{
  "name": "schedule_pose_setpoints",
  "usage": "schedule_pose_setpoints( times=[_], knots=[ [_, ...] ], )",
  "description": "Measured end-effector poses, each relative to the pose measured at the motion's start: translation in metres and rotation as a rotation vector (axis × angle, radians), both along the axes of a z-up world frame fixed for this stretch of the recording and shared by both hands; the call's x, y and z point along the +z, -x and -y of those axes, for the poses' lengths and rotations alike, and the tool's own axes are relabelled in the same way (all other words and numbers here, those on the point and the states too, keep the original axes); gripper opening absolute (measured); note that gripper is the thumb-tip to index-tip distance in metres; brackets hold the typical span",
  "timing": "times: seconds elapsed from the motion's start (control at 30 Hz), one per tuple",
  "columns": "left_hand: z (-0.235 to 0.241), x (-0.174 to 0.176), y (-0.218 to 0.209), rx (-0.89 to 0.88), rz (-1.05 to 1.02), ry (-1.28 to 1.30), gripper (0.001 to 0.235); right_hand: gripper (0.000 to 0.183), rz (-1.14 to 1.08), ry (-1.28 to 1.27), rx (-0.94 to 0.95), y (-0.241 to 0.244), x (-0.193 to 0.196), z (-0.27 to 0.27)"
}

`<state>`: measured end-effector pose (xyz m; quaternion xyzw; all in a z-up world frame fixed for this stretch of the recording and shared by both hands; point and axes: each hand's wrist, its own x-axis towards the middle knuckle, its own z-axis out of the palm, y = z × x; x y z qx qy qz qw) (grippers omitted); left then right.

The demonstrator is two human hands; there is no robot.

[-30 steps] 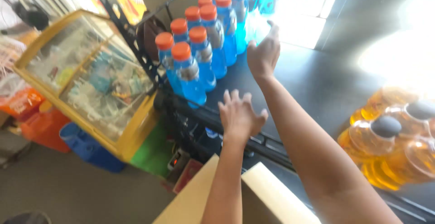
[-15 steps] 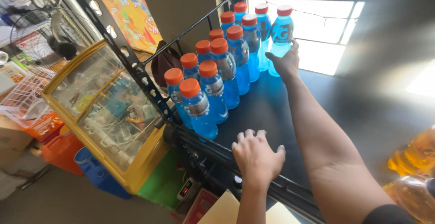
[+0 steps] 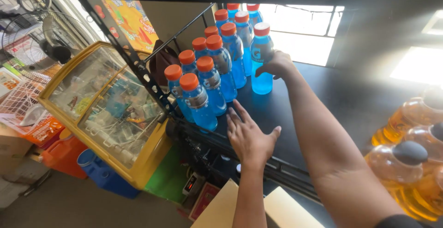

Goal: Packing several Gatorade and tea bottles from a shelf into a cardboard box.

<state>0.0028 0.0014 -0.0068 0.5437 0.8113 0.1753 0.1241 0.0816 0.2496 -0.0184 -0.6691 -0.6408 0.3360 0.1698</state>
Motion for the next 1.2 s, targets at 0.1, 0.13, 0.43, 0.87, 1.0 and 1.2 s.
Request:
schedule_pose_setpoints(
  times=[0.1,0.13,0.43,0.87,1.0,1.2],
  knots=[
    [0.005,0.007,-0.001,0.023,0.034,-0.106,0.150,0.071,-0.021,0.175,0.227,-0.009,0.008,0.023],
    [0.009,0.007,-0.001,0.022,0.038,-0.103,0.150,0.071,-0.017,0.179,0.226,-0.012,0.010,0.038],
    [0.014,-0.017,-0.005,0.095,0.204,-0.515,0.124,0.045,-0.587,0.306,0.620,-0.029,-0.032,0.021],
    [0.005,-0.052,0.003,-0.052,0.123,-0.716,0.063,0.072,0.320,-0.641,0.690,0.146,0.106,0.151],
    [0.004,-0.051,0.004,-0.075,0.035,-0.827,0.065,0.083,0.461,-0.409,0.609,0.152,0.109,0.143],
    [0.015,-0.001,-0.005,0.106,0.252,-0.566,0.070,0.068,0.644,-0.178,0.610,0.079,0.102,0.065]
  ],
)
